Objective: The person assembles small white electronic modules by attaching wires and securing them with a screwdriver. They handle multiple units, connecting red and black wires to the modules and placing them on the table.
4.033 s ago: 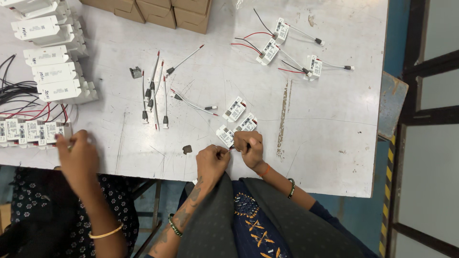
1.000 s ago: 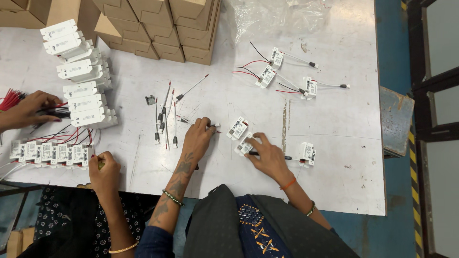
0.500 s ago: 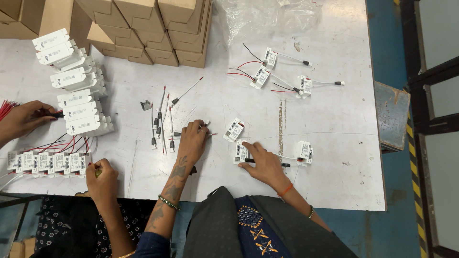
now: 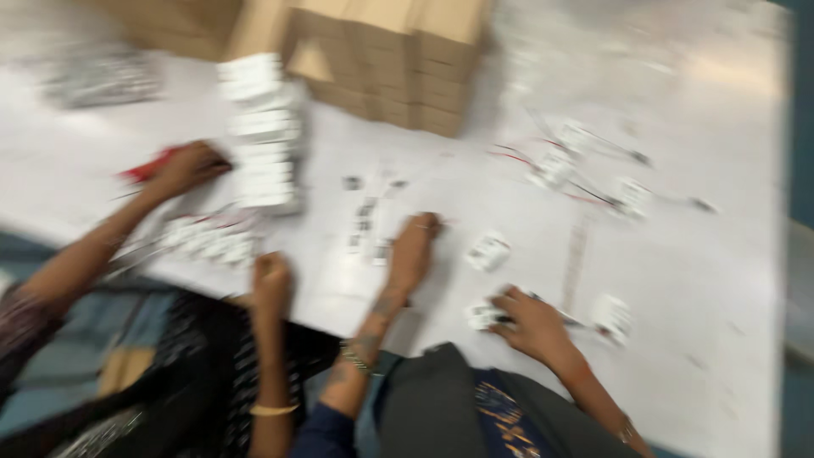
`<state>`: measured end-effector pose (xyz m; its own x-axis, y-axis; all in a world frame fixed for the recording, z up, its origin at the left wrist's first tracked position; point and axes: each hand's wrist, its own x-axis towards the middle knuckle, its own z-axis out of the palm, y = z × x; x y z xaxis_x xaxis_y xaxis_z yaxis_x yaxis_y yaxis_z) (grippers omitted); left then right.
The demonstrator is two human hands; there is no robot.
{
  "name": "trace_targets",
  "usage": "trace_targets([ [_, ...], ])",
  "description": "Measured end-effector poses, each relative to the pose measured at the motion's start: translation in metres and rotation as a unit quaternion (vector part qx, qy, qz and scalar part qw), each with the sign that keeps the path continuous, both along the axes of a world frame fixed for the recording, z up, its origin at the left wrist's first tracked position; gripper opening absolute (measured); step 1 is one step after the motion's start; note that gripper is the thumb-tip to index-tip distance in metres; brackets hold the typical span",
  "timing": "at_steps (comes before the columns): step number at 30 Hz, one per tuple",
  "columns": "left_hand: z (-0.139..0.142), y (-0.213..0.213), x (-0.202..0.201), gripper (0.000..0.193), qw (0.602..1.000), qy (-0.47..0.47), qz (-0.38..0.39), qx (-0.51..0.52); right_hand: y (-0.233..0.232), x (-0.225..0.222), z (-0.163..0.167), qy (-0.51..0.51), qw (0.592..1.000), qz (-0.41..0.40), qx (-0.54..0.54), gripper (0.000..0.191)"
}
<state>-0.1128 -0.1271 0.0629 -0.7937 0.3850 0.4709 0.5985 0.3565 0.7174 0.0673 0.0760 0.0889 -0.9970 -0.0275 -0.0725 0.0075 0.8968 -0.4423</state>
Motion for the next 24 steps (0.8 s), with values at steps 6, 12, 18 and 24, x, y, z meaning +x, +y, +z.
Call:
trace_targets([
  [6,0.035,0.009,0.048,0.016,0.975,-0.210,-0.011,0.071,-0.013,-0.019,-0.007,-0.062,0.978,-0.174,0.098,0.067],
  [12,0.019,0.002,0.087,0.017,0.955,-0.291,-0.021,0.053,-0.012,-0.035,-0.004,-0.089,0.982,-0.159,0.055,0.077],
  [18,-0.016,0.001,0.108,0.015,0.955,-0.285,0.027,0.076,0.000,-0.032,-0.017,0.051,0.994,-0.073,-0.067,0.072],
  [24,-0.004,-0.008,0.114,0.010,0.940,-0.338,0.032,0.037,-0.011,-0.020,-0.004,0.119,0.979,-0.132,-0.101,0.039],
])
